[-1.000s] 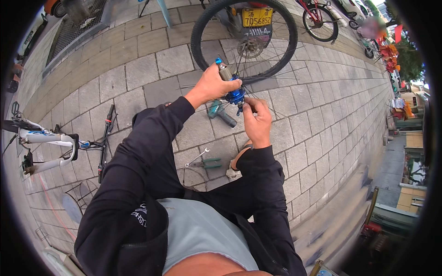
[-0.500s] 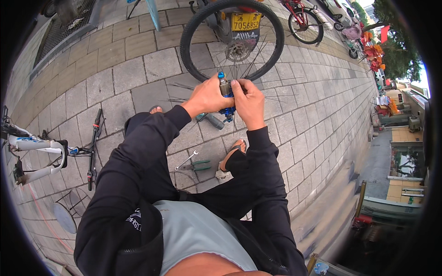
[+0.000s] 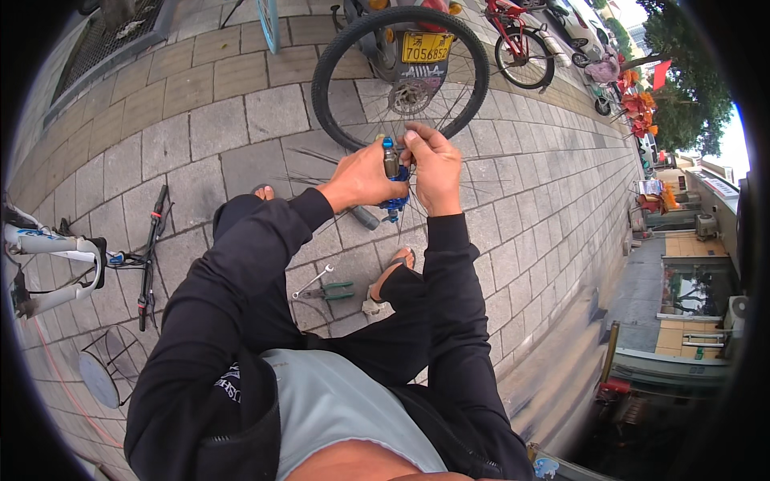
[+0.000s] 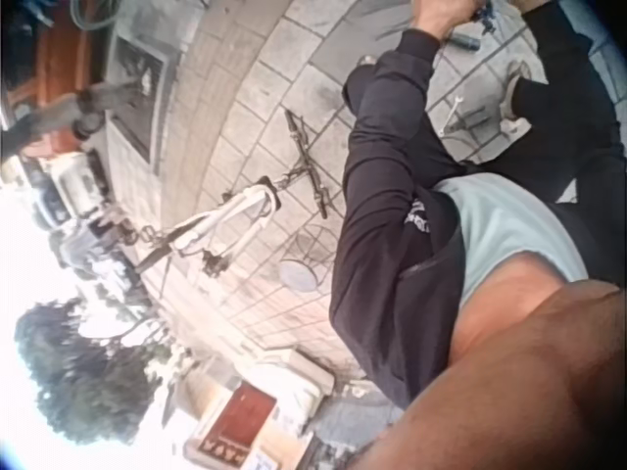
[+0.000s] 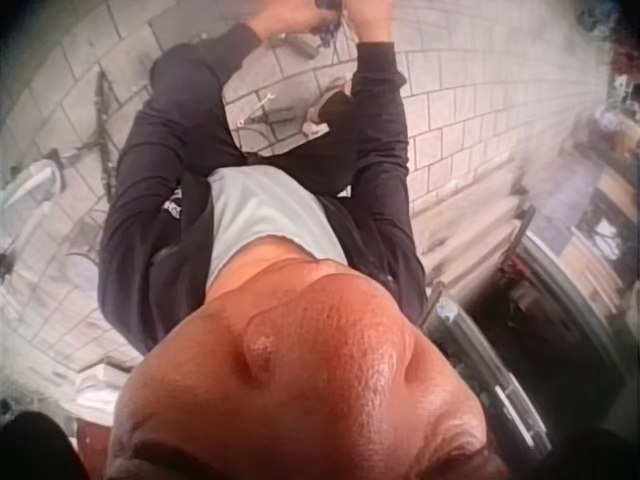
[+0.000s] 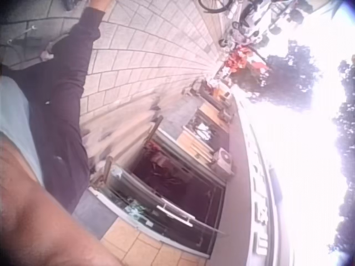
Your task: The person retrieves a bicycle tire and a wheel hub with spokes from a cluttered shop interior, then moves outside to a tiled sidewalk. The person inserts the spokes into the hub and begins threading them, preparing to assemble the wheel.
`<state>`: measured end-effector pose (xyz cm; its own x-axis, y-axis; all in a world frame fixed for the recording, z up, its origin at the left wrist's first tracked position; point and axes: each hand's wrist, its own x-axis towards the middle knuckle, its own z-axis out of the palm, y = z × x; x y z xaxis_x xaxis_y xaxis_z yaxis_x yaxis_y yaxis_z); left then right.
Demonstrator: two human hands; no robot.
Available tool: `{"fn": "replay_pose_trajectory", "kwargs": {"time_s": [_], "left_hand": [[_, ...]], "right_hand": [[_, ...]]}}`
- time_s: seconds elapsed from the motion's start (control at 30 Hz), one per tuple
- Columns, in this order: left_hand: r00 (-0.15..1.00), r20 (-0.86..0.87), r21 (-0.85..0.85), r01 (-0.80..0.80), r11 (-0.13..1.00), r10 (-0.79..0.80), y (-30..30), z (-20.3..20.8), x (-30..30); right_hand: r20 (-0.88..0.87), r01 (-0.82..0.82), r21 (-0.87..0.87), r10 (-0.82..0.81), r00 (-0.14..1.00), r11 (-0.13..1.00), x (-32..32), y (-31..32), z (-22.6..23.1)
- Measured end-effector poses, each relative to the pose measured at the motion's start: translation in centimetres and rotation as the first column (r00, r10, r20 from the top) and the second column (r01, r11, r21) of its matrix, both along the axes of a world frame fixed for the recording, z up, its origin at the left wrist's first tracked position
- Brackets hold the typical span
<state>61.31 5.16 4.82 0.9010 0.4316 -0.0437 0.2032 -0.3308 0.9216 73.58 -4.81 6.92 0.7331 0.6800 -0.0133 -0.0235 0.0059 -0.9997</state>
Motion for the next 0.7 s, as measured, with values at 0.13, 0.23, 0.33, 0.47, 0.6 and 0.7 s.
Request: {"fn": "replay_pose_trajectory", "kwargs": {"time_s": [0.13,0.23,0.33,0.47,0.6,0.7], "left_hand": [[1.000,-0.002,-0.037,-0.029,0.999,0.029,0.1,-0.7,0.0],[1.000,-0.005,-0.042,-0.031,0.999,0.031,0.0,0.1,-0.3],[0.999,-0.026,-0.017,-0.025,1.000,0.025,0.0,-0.2,-0.1],[0.998,-0.059,0.024,-0.024,0.999,0.026,-0.3,-0.7,0.0],[1.000,-0.013,0.030,-0.027,0.999,0.027,-0.6,-1.0,0.1],[0.999,-0.010,0.023,-0.032,0.999,0.032,-0.5,-1.2,0.2]], "right_hand": [[-0.220,-0.009,0.141,0.040,0.975,0.990,-0.7,0.1,0.0],[-0.265,-0.013,0.153,0.054,0.963,0.988,-0.7,-0.4,-0.1],[-0.318,0.020,0.117,0.018,0.948,0.993,-0.7,-0.7,0.0],[-0.371,0.047,0.085,-0.012,0.928,0.995,-0.5,-0.9,-0.3],[-0.357,0.033,0.130,0.015,0.934,0.991,-0.2,-1.2,-0.9],[-0.358,0.054,0.149,0.003,0.934,0.987,-0.6,-0.9,-0.8]]}}
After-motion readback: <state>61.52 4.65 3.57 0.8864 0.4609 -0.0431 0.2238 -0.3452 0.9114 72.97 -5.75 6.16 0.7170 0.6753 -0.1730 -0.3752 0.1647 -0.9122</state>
